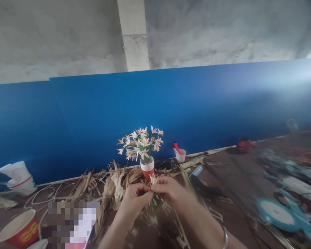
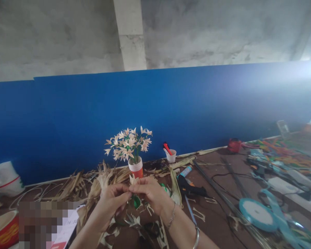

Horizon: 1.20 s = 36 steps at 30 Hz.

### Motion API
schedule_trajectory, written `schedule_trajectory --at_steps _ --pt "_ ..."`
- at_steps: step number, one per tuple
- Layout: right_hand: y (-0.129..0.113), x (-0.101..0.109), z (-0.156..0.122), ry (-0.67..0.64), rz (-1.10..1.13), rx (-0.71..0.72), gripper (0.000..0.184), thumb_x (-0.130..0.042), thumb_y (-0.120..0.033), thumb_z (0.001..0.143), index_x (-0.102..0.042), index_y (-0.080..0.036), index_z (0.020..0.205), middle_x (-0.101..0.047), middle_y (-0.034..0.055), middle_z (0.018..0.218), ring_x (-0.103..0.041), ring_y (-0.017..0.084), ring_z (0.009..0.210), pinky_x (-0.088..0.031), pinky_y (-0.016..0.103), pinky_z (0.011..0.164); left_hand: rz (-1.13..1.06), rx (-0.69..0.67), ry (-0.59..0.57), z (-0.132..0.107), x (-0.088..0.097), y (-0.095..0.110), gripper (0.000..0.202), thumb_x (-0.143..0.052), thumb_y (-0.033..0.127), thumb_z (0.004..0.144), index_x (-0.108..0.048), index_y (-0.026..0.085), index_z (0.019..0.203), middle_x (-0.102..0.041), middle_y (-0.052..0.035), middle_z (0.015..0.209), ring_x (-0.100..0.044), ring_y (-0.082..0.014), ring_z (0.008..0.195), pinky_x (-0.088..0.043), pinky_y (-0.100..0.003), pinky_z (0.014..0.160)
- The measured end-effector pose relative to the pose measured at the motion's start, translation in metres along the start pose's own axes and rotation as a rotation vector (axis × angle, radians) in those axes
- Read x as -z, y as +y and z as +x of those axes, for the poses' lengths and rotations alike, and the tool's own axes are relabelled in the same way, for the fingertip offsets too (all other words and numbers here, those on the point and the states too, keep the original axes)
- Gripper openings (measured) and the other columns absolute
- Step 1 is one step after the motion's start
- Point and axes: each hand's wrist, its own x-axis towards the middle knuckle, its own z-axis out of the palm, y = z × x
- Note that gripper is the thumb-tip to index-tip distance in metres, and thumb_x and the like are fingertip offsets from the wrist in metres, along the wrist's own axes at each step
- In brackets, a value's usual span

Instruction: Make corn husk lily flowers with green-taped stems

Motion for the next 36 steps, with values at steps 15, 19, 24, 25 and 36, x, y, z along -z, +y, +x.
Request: schedule_trajectory --at_steps 15,19,24,25,36 --pt "0.001 0.001 -0.003 -0.086 0.053 -0.067 0.02 -0.08 -0.025 0.055 -0.065 -0.012 0.061 -0.059 -0.002 0.056 -0.05 0.009 0.054 -0.035 0.023 0.058 -0.218 0.035 -0.084 0.0 0.001 -0.002 0.026 -0.077 0.032 0.054 -0.058 0.014 0.057 -0.043 0.0078 0.035 -0.027 -0.0011 0.031 -0.013 -0.016 0.035" --pt "0.005 0.013 0.001 -0.265 0.106 -0.036 0.019 -0.077 -0.025 0.063 -0.069 -0.012 0.073 -0.062 0.0003 0.067 -0.053 0.009 0.062 -0.037 0.023 0.063 -0.36 0.088 -0.119 0.001 0.004 -0.005 0.033 -0.08 0.032 0.048 -0.055 0.015 0.059 -0.045 0.0078 0.038 -0.029 -0.0006 0.032 -0.011 -0.015 0.035" --pt "0.007 0.019 0.002 -0.26 0.091 -0.014 0.018 -0.078 -0.024 0.062 -0.07 -0.012 0.073 -0.064 0.0013 0.069 -0.053 0.008 0.061 -0.036 0.022 0.062 -0.359 0.116 -0.16 0.001 0.005 -0.006 0.036 -0.081 0.032 0.046 -0.053 0.015 0.06 -0.044 0.0086 0.039 -0.03 -0.0005 0.031 -0.01 -0.015 0.034" --pt "0.006 0.019 0.002 -0.242 0.082 -0.014 0.017 -0.078 -0.024 0.062 -0.07 -0.012 0.071 -0.065 0.0012 0.069 -0.053 0.008 0.061 -0.036 0.022 0.062 -0.357 0.122 -0.169 0.002 0.005 -0.007 0.037 -0.082 0.033 0.045 -0.053 0.015 0.06 -0.044 0.0088 0.039 -0.031 -0.0008 0.031 -0.01 -0.015 0.034" --pt "-0.005 0.006 -0.005 -0.1 -0.127 0.021 0.033 -0.079 -0.039 0.059 -0.068 -0.011 0.072 -0.059 -0.0005 0.06 -0.047 0.008 0.056 -0.032 0.023 0.058 -0.237 0.07 -0.096 0.003 0.004 -0.006 0.034 -0.08 0.036 0.05 -0.055 0.015 0.061 -0.043 0.0093 0.039 -0.031 -0.0009 0.031 -0.012 -0.016 0.033"
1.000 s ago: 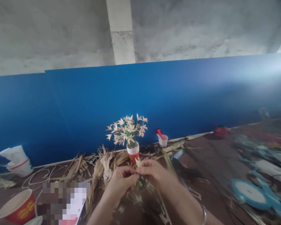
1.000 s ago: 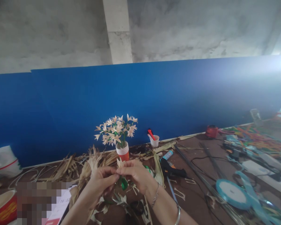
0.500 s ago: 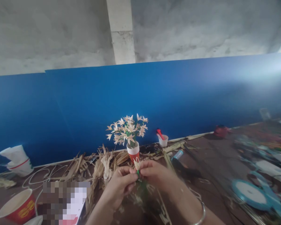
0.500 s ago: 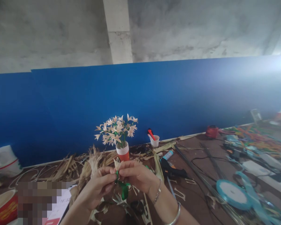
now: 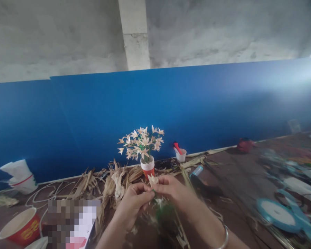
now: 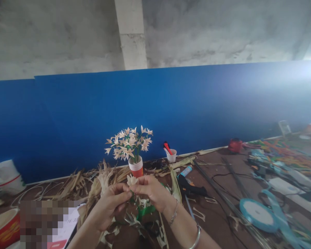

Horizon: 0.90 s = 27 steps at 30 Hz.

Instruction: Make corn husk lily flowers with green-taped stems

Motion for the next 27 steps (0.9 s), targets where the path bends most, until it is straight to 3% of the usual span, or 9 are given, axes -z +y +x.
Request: schedule_trajectory --at_steps 3,8,16,21,27 --pt "-0.004 -0.002 -0.001 -0.02 -0.054 0.003 0.037 -0.077 -0.043 0.059 -0.068 -0.01 0.073 -0.059 0.001 0.063 -0.048 0.01 0.059 -0.034 0.024 0.061 0.056 -0.02 0.011 0.0 -0.001 0.001 0.031 -0.078 0.035 0.052 -0.056 0.015 0.058 -0.047 0.0076 0.04 -0.032 -0.0014 0.03 -0.015 -0.016 0.034" --pt "-0.001 0.003 0.002 0.07 -0.143 -0.017 0.037 -0.078 -0.045 0.056 -0.064 -0.012 0.065 -0.051 -0.0035 0.055 -0.042 0.008 0.054 -0.03 0.023 0.056 0.215 -0.08 0.067 -0.001 -0.004 0.003 0.026 -0.075 0.033 0.057 -0.056 0.015 0.055 -0.043 0.0087 0.035 -0.031 -0.0024 0.03 -0.019 -0.017 0.035" --pt "-0.002 0.005 0.001 0.129 -0.268 -0.04 0.039 -0.077 -0.047 0.056 -0.061 -0.013 0.066 -0.053 -0.0029 0.059 -0.045 0.009 0.058 -0.033 0.023 0.057 0.334 -0.101 0.062 0.005 -0.001 -0.007 0.022 -0.068 0.035 0.064 -0.058 0.016 0.059 -0.04 0.0089 0.029 -0.031 -0.0049 0.023 -0.015 -0.019 0.031" --pt "-0.002 0.003 0.001 0.169 -0.346 -0.052 0.035 -0.075 -0.043 0.06 -0.061 -0.014 0.07 -0.056 -0.0012 0.064 -0.047 0.011 0.063 -0.035 0.024 0.059 0.269 -0.096 0.086 0.006 -0.004 -0.009 0.022 -0.07 0.03 0.061 -0.053 0.018 0.059 -0.041 0.0099 0.031 -0.035 -0.0055 0.024 -0.019 -0.018 0.03" --pt "0.0 0.006 0.001 0.203 -0.338 -0.062 0.031 -0.077 -0.039 0.058 -0.059 -0.015 0.068 -0.055 -0.0014 0.065 -0.049 0.013 0.067 -0.037 0.025 0.062 0.165 -0.057 0.072 0.003 -0.01 -0.003 0.024 -0.072 0.027 0.059 -0.051 0.017 0.055 -0.041 0.0102 0.034 -0.028 -0.0016 0.028 -0.017 -0.016 0.032"
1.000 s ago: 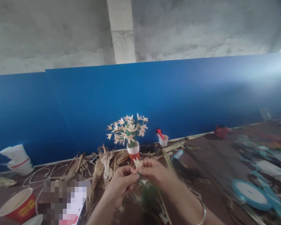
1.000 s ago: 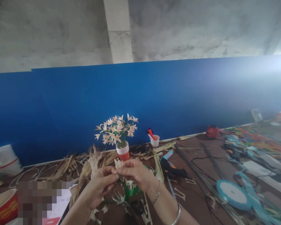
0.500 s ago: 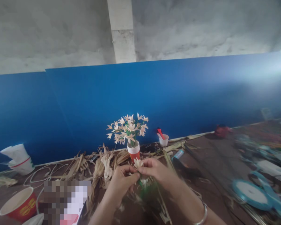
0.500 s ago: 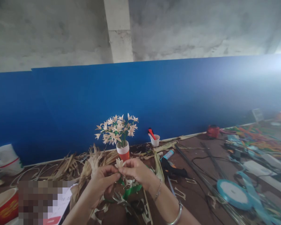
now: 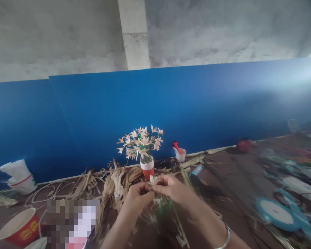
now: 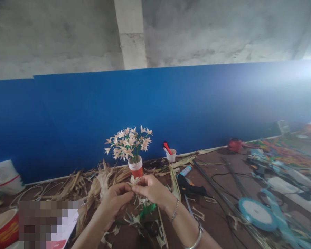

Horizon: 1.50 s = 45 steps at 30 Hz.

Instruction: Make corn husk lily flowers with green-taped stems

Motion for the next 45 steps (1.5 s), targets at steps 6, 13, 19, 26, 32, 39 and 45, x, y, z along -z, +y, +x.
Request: schedule_trajectory --at_steps 6,13,19,26,32,39,45 --pt "-0.005 0.001 -0.004 -0.012 -0.003 0.024 0.032 -0.075 -0.041 0.058 -0.06 -0.016 0.071 -0.055 -0.001 0.069 -0.048 0.013 0.068 -0.038 0.026 0.064 -0.004 0.059 -0.072 -0.002 0.004 0.001 0.024 -0.072 0.032 0.06 -0.053 0.017 0.059 -0.043 0.0091 0.033 -0.031 -0.0031 0.027 -0.016 -0.016 0.032" --pt "-0.005 -0.001 -0.006 0.029 -0.112 0.031 0.023 -0.074 -0.032 0.062 -0.06 -0.015 0.07 -0.055 -0.002 0.064 -0.045 0.011 0.061 -0.035 0.024 0.058 0.059 0.037 -0.062 0.0 0.005 0.0 0.022 -0.069 0.028 0.061 -0.052 0.017 0.054 -0.043 0.0088 0.033 -0.034 -0.004 0.027 -0.018 -0.017 0.032" --pt "-0.003 -0.001 -0.005 0.005 0.011 0.023 0.021 -0.074 -0.031 0.06 -0.06 -0.016 0.064 -0.053 -0.0031 0.059 -0.044 0.01 0.058 -0.034 0.024 0.057 0.061 0.018 -0.088 0.0 0.006 0.0 0.023 -0.069 0.03 0.062 -0.051 0.017 0.055 -0.042 0.0097 0.033 -0.032 -0.0035 0.027 -0.017 -0.017 0.032" --pt "-0.011 -0.004 -0.008 0.037 0.016 -0.009 0.018 -0.074 -0.025 0.057 -0.06 -0.015 0.058 -0.051 -0.0043 0.053 -0.041 0.008 0.054 -0.03 0.024 0.056 0.067 0.045 -0.075 -0.003 0.007 0.005 0.02 -0.071 0.027 0.06 -0.054 0.016 0.058 -0.046 0.0086 0.037 -0.035 -0.0037 0.03 -0.022 -0.016 0.033" --pt "-0.014 -0.006 -0.011 0.075 -0.042 -0.015 0.015 -0.071 -0.024 0.058 -0.058 -0.016 0.058 -0.051 -0.0042 0.052 -0.041 0.008 0.052 -0.029 0.024 0.053 0.077 0.087 -0.121 -0.002 0.01 0.007 0.019 -0.072 0.027 0.058 -0.056 0.015 0.058 -0.049 0.0068 0.037 -0.039 -0.0048 0.031 -0.023 -0.016 0.033" --pt "-0.011 -0.003 -0.006 0.011 -0.014 -0.004 0.016 -0.072 -0.026 0.057 -0.059 -0.015 0.058 -0.05 -0.005 0.05 -0.04 0.007 0.05 -0.029 0.023 0.052 0.001 0.083 -0.112 0.0 0.008 0.0 0.019 -0.07 0.026 0.058 -0.055 0.015 0.055 -0.048 0.0069 0.038 -0.037 -0.0035 0.03 -0.021 -0.016 0.033" --pt "-0.009 -0.001 -0.005 -0.07 0.049 0.01 0.019 -0.073 -0.029 0.057 -0.06 -0.015 0.057 -0.053 -0.0041 0.051 -0.04 0.008 0.051 -0.029 0.023 0.053 -0.09 0.117 -0.157 0.002 0.01 -0.001 0.02 -0.071 0.028 0.056 -0.054 0.016 0.056 -0.046 0.0074 0.037 -0.035 -0.003 0.031 -0.017 -0.016 0.034"
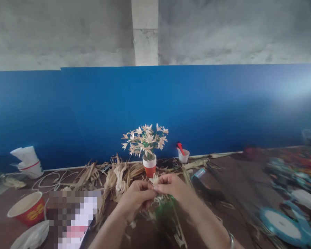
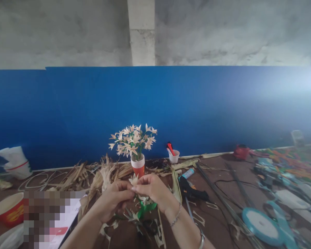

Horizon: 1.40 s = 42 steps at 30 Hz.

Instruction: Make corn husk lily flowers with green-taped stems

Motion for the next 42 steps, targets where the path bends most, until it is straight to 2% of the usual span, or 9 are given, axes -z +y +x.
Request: schedule_trajectory --at_steps 4,12,15,20,26,29,35,40,42 --pt "0.003 0.002 0.002 -0.033 0.055 0.022 0.023 -0.076 -0.032 0.058 -0.062 -0.014 0.059 -0.054 -0.0038 0.053 -0.042 0.008 0.053 -0.031 0.023 0.055 -0.032 -0.028 -0.013 -0.001 -0.002 0.002 0.021 -0.071 0.028 0.055 -0.055 0.015 0.055 -0.046 0.0071 0.037 -0.033 -0.0022 0.031 -0.016 -0.016 0.033" --pt "0.023 0.008 0.009 -0.278 0.391 -0.028 0.023 -0.077 -0.03 0.064 -0.069 -0.013 0.077 -0.066 0.0033 0.078 -0.053 0.01 0.065 -0.037 0.024 0.065 -0.214 -0.011 -0.156 -0.001 0.002 0.001 0.02 -0.073 0.022 0.055 -0.055 0.015 0.059 -0.048 0.0065 0.042 -0.035 -0.0012 0.03 -0.012 -0.016 0.032" --pt "0.024 0.01 0.009 -0.296 0.4 -0.017 0.02 -0.078 -0.027 0.063 -0.069 -0.013 0.073 -0.066 0.0025 0.073 -0.053 0.009 0.062 -0.037 0.023 0.063 -0.223 -0.012 -0.186 -0.001 0.001 -0.001 0.02 -0.073 0.022 0.054 -0.055 0.015 0.06 -0.048 0.0066 0.041 -0.036 -0.002 0.03 -0.012 -0.016 0.031" --pt "0.016 0.005 0.007 -0.215 0.331 0.047 0.018 -0.079 -0.027 0.059 -0.067 -0.014 0.064 -0.064 -0.0001 0.064 -0.053 0.01 0.061 -0.037 0.023 0.063 -0.134 -0.03 -0.098 -0.003 -0.003 0.003 0.023 -0.073 0.024 0.053 -0.052 0.016 0.059 -0.047 0.0081 0.04 -0.034 -0.0017 0.03 -0.016 -0.015 0.031" --pt "0.007 -0.003 0.005 0.069 0.15 -0.004 0.019 -0.078 -0.026 0.052 -0.063 -0.014 0.057 -0.058 -0.002 0.054 -0.048 0.01 0.054 -0.035 0.024 0.058 0.203 -0.104 0.126 0.003 -0.003 -0.001 0.018 -0.063 0.022 0.062 -0.047 0.019 0.055 -0.044 0.0093 0.032 -0.035 -0.0051 0.026 -0.023 -0.016 0.03" --pt "0.006 -0.004 0.007 0.141 0.06 0.022 0.02 -0.076 -0.027 0.053 -0.061 -0.014 0.053 -0.055 -0.0028 0.051 -0.044 0.009 0.052 -0.032 0.024 0.055 0.289 -0.174 0.215 0.007 -0.006 -0.007 0.015 -0.06 0.02 0.064 -0.048 0.019 0.055 -0.045 0.0086 0.034 -0.038 -0.0064 0.028 -0.025 -0.017 0.03" --pt "0.011 -0.002 0.012 0.11 0.087 0.016 0.021 -0.074 -0.03 0.053 -0.061 -0.014 0.053 -0.055 -0.0023 0.052 -0.045 0.009 0.053 -0.033 0.025 0.056 0.307 -0.11 0.239 0.007 -0.009 -0.009 0.014 -0.055 0.021 0.067 -0.049 0.019 0.054 -0.044 0.0081 0.034 -0.034 -0.0061 0.028 -0.025 -0.018 0.031" --pt "0.017 0.001 0.015 0.115 0.058 0.026 0.024 -0.077 -0.032 0.052 -0.062 -0.014 0.055 -0.055 -0.0025 0.053 -0.044 0.009 0.053 -0.032 0.024 0.056 0.399 -0.26 0.261 0.012 -0.005 -0.013 0.014 -0.057 0.02 0.066 -0.053 0.017 0.053 -0.05 0.0054 0.041 -0.043 -0.0074 0.036 -0.03 -0.018 0.037" --pt "0.016 0.002 0.015 0.111 0.067 0.018 0.026 -0.078 -0.033 0.051 -0.062 -0.014 0.056 -0.056 -0.0021 0.054 -0.044 0.009 0.054 -0.032 0.025 0.057 0.392 -0.241 0.251 0.012 -0.005 -0.013 0.013 -0.058 0.021 0.066 -0.055 0.017 0.054 -0.049 0.0057 0.04 -0.043 -0.007 0.036 -0.029 -0.018 0.036"
